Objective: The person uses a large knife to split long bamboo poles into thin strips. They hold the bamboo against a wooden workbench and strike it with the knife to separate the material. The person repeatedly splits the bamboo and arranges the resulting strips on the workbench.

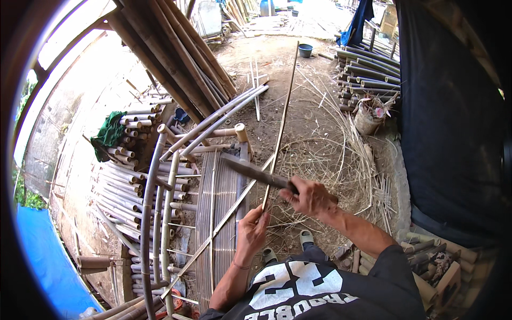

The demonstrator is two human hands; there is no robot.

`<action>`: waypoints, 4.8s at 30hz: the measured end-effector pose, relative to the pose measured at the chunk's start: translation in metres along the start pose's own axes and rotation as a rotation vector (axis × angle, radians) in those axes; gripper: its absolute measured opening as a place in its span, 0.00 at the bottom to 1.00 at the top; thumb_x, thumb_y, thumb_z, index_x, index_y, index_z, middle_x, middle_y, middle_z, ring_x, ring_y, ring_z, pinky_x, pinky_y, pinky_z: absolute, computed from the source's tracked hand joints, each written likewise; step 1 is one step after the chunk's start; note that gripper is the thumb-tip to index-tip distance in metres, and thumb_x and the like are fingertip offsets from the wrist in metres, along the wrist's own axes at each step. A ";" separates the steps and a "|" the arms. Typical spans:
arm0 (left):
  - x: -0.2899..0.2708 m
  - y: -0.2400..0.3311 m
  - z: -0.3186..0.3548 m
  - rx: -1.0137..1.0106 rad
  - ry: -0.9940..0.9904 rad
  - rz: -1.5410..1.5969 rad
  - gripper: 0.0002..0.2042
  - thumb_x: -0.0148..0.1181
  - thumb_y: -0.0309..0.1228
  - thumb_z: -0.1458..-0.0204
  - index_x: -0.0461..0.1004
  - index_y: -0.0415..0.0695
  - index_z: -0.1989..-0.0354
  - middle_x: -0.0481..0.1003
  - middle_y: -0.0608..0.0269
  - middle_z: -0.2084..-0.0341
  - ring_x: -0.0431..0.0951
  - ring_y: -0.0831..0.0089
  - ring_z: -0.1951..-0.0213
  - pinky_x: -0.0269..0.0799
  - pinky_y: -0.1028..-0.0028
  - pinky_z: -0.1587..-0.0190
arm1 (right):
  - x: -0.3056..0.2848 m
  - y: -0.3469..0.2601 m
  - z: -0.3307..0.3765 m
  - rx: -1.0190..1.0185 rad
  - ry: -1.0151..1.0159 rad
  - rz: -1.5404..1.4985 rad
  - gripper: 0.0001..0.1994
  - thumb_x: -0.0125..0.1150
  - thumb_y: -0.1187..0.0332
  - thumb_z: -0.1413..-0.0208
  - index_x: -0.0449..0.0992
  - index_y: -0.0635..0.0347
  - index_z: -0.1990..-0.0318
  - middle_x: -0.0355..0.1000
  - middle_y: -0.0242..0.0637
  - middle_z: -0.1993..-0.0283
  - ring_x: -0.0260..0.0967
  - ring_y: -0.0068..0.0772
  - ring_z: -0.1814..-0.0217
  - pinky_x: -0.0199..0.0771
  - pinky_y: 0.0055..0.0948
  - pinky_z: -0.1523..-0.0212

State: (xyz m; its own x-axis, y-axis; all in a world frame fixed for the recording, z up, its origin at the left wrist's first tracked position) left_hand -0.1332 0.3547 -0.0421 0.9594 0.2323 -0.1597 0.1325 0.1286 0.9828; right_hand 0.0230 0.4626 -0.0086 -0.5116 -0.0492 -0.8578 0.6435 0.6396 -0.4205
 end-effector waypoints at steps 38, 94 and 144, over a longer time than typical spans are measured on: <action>0.001 -0.009 0.149 0.041 -0.152 -0.364 0.11 0.59 0.23 0.48 0.77 0.36 0.55 0.70 0.57 0.79 0.72 0.67 0.78 0.67 0.71 0.74 | -0.140 0.210 -0.015 0.348 0.183 0.179 0.33 0.34 0.31 0.40 0.70 0.54 0.68 0.65 0.33 0.86 0.64 0.31 0.86 0.63 0.34 0.85; 0.067 0.047 0.101 -0.252 -0.288 0.521 0.18 0.48 0.26 0.35 0.64 0.32 0.38 0.63 0.75 0.79 0.59 0.87 0.81 0.53 0.83 0.81 | -0.119 0.111 0.027 0.139 0.261 0.020 0.26 0.42 0.40 0.37 0.68 0.55 0.69 0.63 0.29 0.85 0.59 0.21 0.90 0.67 0.30 0.92; 0.084 0.048 0.089 -0.375 -0.516 0.823 0.24 0.43 0.39 0.33 0.56 0.43 0.32 0.52 0.75 0.89 0.48 0.86 0.90 0.47 0.82 0.88 | -0.129 0.082 0.023 -0.123 0.364 0.185 0.29 0.36 0.38 0.36 0.68 0.56 0.70 0.62 0.29 0.84 0.57 0.17 0.90 0.62 0.27 0.95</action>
State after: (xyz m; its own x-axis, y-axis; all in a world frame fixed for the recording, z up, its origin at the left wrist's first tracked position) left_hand -0.0241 0.2942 0.0001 0.7196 -0.0453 0.6929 -0.6122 0.4296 0.6639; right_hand 0.1549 0.5033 0.0607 -0.5759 0.3347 -0.7458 0.6818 0.7001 -0.2123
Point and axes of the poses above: each hand's wrist, its own z-axis away from the middle knuckle, its own x-axis out of the palm, y = z × x, the point moved 7 cm from there along -z, towards the middle knuckle
